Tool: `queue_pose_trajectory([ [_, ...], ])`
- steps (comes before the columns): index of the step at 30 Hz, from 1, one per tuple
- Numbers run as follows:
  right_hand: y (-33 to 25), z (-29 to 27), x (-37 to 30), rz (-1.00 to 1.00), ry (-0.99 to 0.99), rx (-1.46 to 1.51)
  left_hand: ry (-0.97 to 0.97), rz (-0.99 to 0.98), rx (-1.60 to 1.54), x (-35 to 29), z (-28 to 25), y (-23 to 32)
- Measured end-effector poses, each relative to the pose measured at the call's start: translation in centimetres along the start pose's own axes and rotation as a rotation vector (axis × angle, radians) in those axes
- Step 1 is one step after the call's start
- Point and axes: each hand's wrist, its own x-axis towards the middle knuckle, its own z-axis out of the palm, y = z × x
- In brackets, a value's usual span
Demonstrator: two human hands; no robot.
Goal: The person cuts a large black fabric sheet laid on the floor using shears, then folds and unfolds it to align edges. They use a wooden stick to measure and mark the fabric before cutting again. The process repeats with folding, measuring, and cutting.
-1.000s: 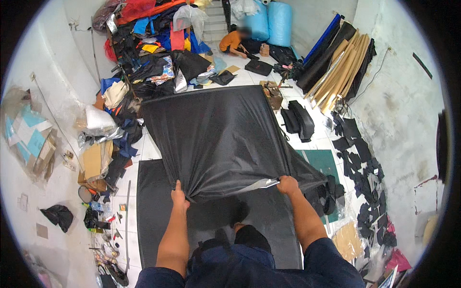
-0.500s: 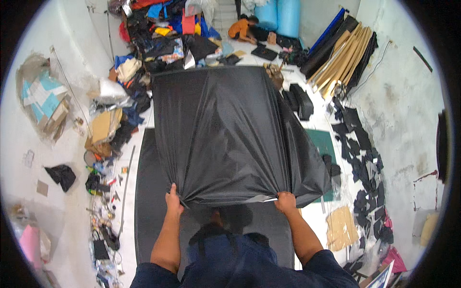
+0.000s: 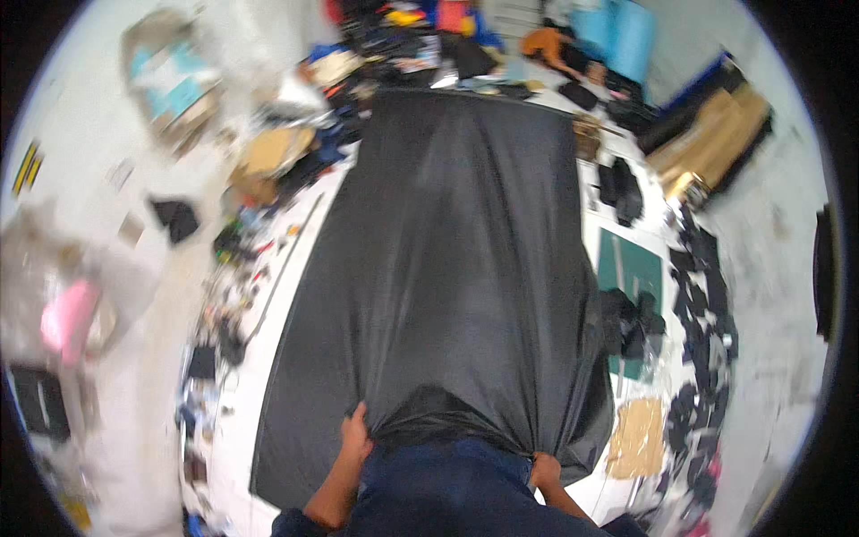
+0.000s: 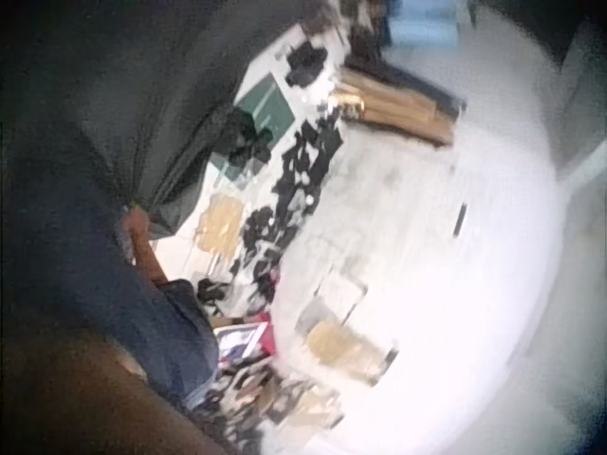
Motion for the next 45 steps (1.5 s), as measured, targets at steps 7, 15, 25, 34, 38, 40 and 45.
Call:
queue_pose_trajectory([
  [7,0.6,-2.8,-1.0,-0.128,0.08,-0.155,-0.007,0.151,0.336,-0.4,-0.3,1.8],
  [15,-3.1,-7.7,-1.4,-0.243,0.037,-0.315,-0.137,0.408,0.251,-0.9,-2.4,0.2],
  [25,-6.3,-10.4,-4.0,-0.197,0.34,-0.456,-0.073,0.487,0.259,-1.7,-3.9,6.8],
  [34,-10.7,5.1,-17.5,-0.068,0.375,-0.258,-0.19,0.308,0.225,-6.6,-17.9,3.7],
  [38,-10.3,10.8,-25.4,-0.076,0.425,-0.071,-0.253,0.231,0.087,-10.3,-24.9,2.1],
  [40,-10.6,13.4,-30.0,-0.028,0.327,-0.08,-0.164,0.198,0.159,-13.4,-28.6,1.5],
  [45,-11.3,17.9,-38.8,-0.011,0.364,-0.108,-0.285,0.239,0.177,-17.8,-37.0,0.9],
])
